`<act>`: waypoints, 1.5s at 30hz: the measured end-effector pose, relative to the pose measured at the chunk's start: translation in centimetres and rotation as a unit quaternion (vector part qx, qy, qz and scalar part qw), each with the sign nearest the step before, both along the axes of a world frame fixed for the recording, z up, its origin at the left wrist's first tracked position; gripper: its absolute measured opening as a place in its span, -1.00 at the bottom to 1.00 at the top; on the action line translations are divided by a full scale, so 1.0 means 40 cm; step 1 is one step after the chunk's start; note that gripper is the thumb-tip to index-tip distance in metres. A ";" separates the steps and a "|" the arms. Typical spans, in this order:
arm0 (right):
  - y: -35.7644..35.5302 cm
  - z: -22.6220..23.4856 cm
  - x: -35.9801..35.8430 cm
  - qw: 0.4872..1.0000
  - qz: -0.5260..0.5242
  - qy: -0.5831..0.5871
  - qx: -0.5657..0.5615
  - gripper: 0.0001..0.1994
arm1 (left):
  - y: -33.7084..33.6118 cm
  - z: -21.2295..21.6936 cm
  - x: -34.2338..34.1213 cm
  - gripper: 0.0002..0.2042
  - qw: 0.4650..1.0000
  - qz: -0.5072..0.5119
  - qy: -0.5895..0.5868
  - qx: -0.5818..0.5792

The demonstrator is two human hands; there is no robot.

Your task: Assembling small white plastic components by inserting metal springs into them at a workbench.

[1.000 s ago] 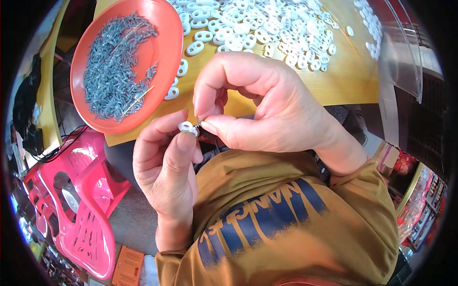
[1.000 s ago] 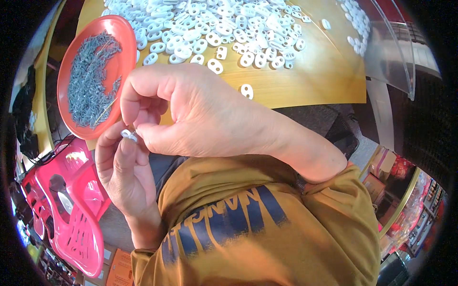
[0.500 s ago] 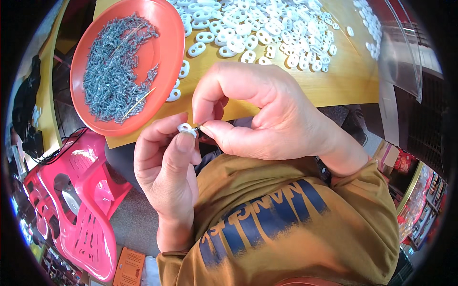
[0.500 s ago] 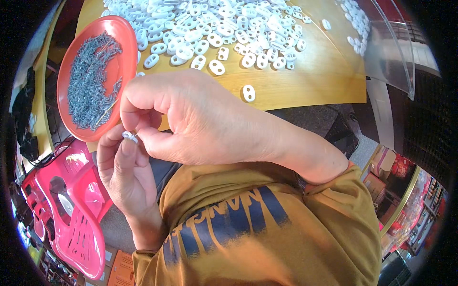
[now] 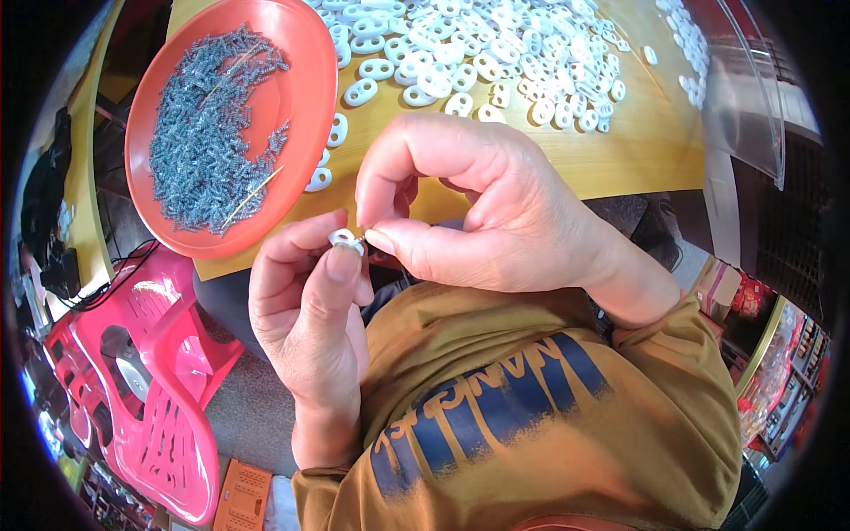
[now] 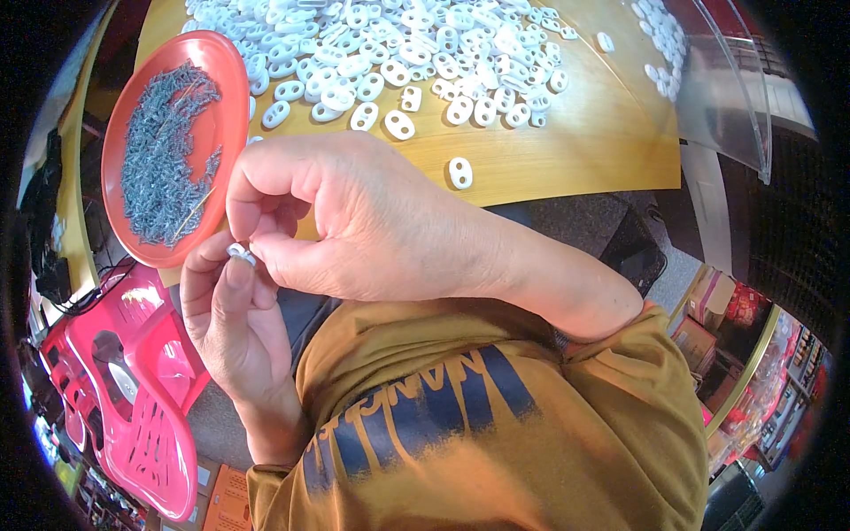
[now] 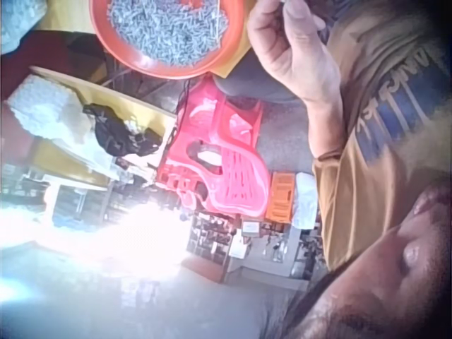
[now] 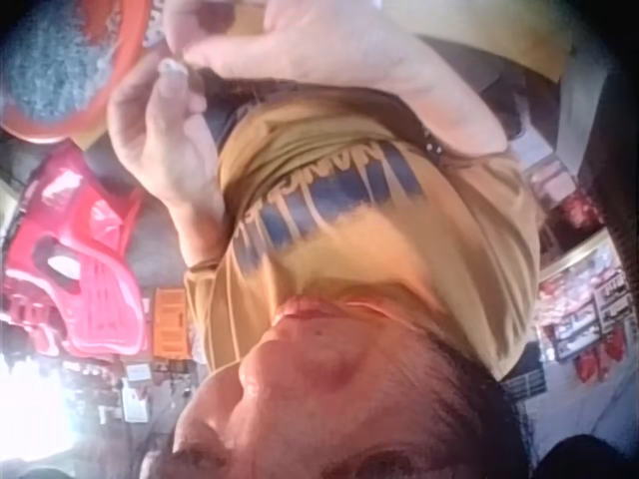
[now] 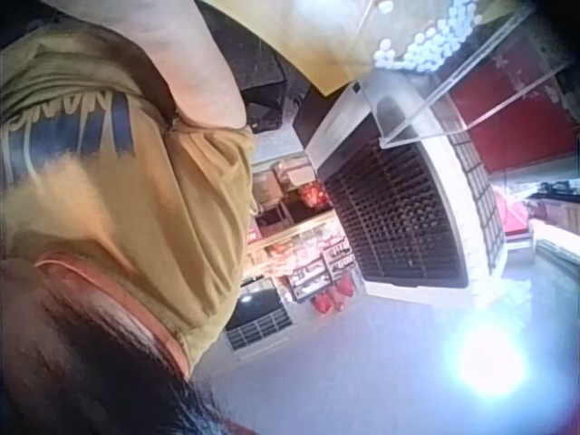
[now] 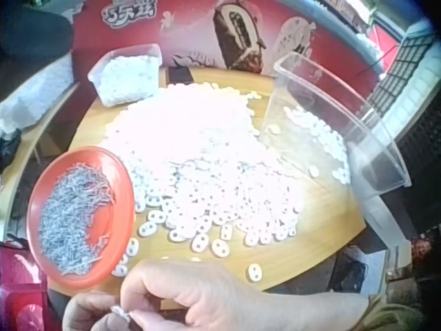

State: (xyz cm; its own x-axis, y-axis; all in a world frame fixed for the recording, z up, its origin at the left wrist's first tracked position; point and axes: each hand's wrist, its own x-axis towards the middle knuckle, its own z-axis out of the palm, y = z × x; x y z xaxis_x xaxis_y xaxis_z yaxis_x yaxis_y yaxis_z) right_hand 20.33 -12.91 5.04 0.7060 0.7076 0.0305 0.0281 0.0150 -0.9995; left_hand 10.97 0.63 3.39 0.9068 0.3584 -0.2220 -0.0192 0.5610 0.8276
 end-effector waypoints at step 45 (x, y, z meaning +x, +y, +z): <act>-0.031 -0.009 -0.030 0.990 -0.034 -0.140 0.006 -0.87 | -0.007 0.010 -0.011 -0.81 0.998 -0.043 0.011 0.038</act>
State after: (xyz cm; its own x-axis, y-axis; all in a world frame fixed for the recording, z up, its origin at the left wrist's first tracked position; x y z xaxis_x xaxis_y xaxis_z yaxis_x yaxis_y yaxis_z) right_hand 19.12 -14.14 4.66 0.7143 0.6576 0.2396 0.3047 0.0159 -0.9523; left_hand 10.52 0.34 3.79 0.9298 0.2967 -0.2181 0.0451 0.4960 0.8671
